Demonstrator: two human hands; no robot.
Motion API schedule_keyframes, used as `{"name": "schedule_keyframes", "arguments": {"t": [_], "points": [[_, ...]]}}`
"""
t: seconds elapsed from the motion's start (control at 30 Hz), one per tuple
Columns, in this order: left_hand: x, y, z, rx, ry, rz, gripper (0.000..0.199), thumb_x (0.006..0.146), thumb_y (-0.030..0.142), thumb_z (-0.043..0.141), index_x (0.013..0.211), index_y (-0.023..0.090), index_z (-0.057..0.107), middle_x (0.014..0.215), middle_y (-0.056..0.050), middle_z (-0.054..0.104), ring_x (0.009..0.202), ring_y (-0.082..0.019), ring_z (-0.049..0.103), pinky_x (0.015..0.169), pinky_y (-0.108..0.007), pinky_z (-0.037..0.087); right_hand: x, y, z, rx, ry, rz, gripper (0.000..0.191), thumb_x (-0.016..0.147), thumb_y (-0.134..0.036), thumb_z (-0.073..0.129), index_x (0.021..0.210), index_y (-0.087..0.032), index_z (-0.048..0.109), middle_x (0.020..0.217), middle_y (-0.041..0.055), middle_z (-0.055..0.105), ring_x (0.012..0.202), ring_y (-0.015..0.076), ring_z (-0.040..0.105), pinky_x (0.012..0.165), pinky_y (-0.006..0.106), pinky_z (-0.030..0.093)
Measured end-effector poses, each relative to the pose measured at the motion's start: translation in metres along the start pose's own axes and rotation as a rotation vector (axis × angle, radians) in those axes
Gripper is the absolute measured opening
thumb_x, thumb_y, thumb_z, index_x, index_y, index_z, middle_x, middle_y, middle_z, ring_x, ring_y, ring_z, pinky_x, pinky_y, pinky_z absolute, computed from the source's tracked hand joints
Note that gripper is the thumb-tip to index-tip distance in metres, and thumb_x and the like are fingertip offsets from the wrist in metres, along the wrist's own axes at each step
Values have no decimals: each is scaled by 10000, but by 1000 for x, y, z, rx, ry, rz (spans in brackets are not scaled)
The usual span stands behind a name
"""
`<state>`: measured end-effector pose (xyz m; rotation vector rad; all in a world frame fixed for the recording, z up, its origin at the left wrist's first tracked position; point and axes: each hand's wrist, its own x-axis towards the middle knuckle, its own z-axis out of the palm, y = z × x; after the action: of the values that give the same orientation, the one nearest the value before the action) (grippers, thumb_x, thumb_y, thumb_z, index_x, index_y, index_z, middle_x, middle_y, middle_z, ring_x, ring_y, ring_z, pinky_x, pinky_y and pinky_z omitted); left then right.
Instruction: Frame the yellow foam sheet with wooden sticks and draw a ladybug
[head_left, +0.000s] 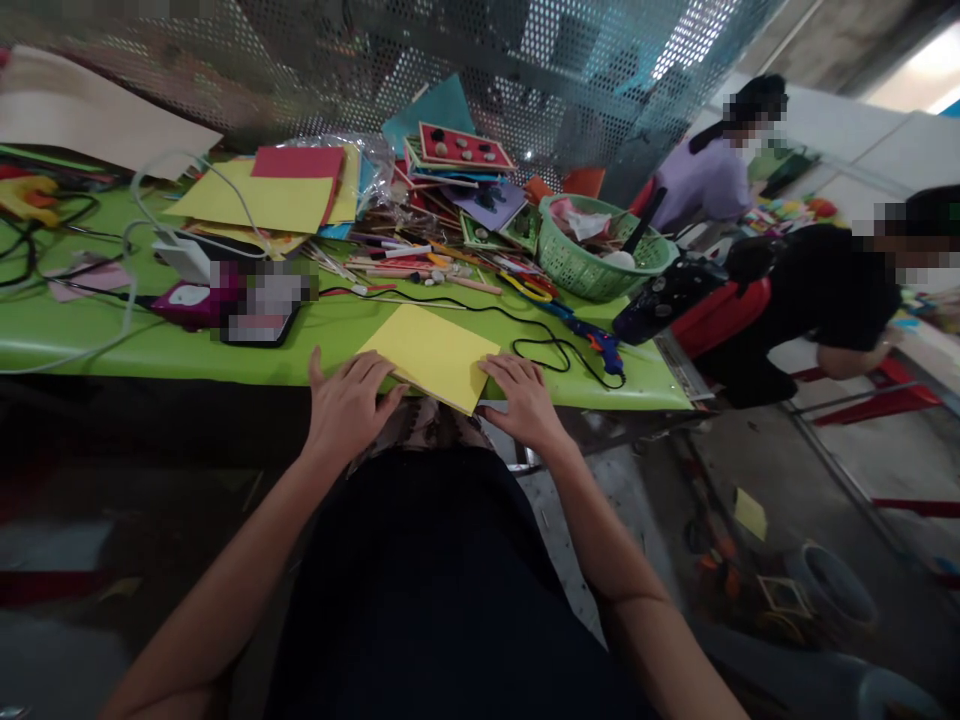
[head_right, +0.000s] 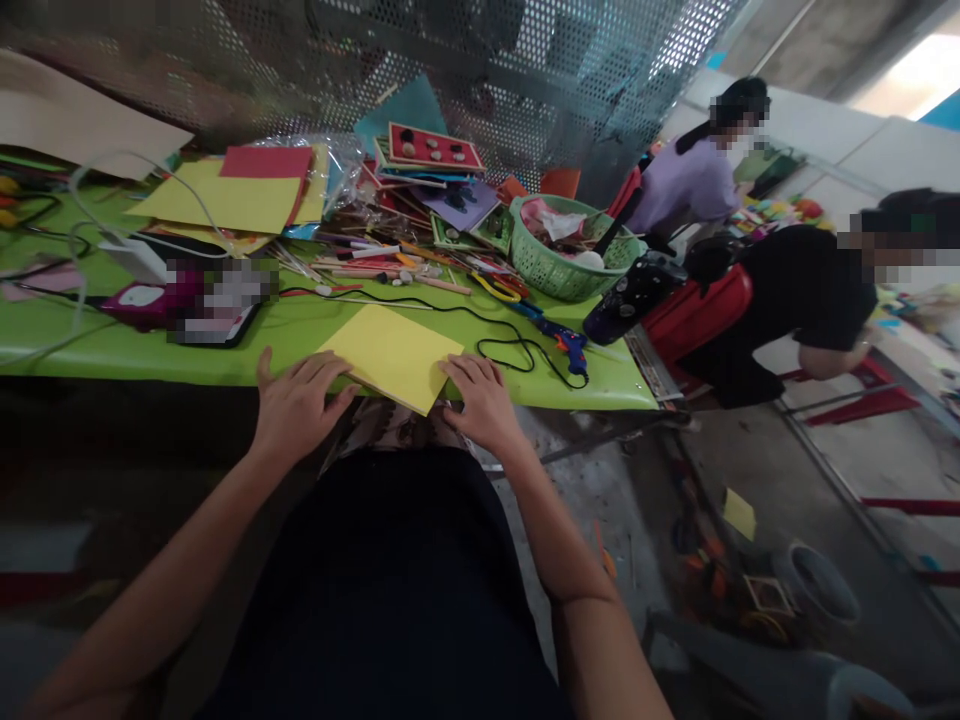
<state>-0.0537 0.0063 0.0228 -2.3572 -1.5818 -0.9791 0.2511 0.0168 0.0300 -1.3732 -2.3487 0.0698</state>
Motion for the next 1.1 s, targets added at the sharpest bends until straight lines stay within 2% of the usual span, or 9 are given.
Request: {"name": "schedule_keyframes", "arguments": {"t": [0.2, 0.4, 0.53, 0.67, 0.8, 1.0, 1.1], "points": [[22, -10, -2, 3, -140, -52, 305, 1101, 448, 475, 1222, 280, 700, 1324, -72, 775, 1367, -313, 641, 1328, -636, 8, -13, -15, 5, -38, 41, -5, 597, 933, -404, 724, 1469, -169, 604, 1428, 162, 650, 1398, 359, 526, 1216, 523, 373], [45, -25, 6, -1, -239, -72, 350, 1102, 456, 446, 1271, 322, 722, 1453, -37, 715, 1467, -325, 564, 1328, -661, 88, -20, -31, 5, -32, 7, -16, 592, 948, -433, 710, 1482, -199, 604, 1376, 155, 648, 1368, 358, 523, 1184, 515, 408], [56, -29, 11, 0, -314, -62, 373, 1082, 434, 483, 1368, 327, 696, 1557, -23, 631, 1545, -333, 473, 1330, -693, 77, -12, -31, 14, -47, 19, -10, 581, 973, -393, 666, 1520, -218, 577, 1399, 147, 636, 1350, 350, 527, 1189, 512, 401], [54, -31, 11, 6, -271, -120, 471, 1079, 447, 478, 1513, 308, 594, 1648, -59, 527, 1583, -330, 417, 1329, -709, 78, -6, -29, 25, -61, 19, -7, 640, 977, -330, 632, 1592, -206, 500, 1489, 147, 598, 1372, 350, 512, 1196, 509, 394], [47, -32, 6, 23, -220, -220, 531, 1090, 462, 436, 1586, 287, 514, 1639, -77, 541, 1591, -299, 406, 1347, -651, 112, -6, -30, 27, -71, 27, -5, 654, 964, -322, 641, 1590, -197, 501, 1501, 146, 599, 1382, 352, 506, 1192, 501, 395], [52, -31, 5, 52, -356, -190, 625, 1101, 530, 349, 1656, 250, 408, 1713, -86, 433, 1643, -321, 294, 1342, -679, 43, -7, -30, 25, -60, 29, -9, 649, 955, -296, 648, 1580, -190, 509, 1500, 144, 608, 1370, 349, 517, 1178, 508, 407], [54, -30, 7, 69, -388, -193, 645, 1094, 561, 355, 1646, 235, 424, 1701, -103, 451, 1634, -329, 310, 1338, -686, 27, -6, -30, 24, -57, 32, -15, 646, 947, -275, 658, 1571, -180, 519, 1492, 144, 616, 1369, 345, 519, 1179, 501, 408]]}}
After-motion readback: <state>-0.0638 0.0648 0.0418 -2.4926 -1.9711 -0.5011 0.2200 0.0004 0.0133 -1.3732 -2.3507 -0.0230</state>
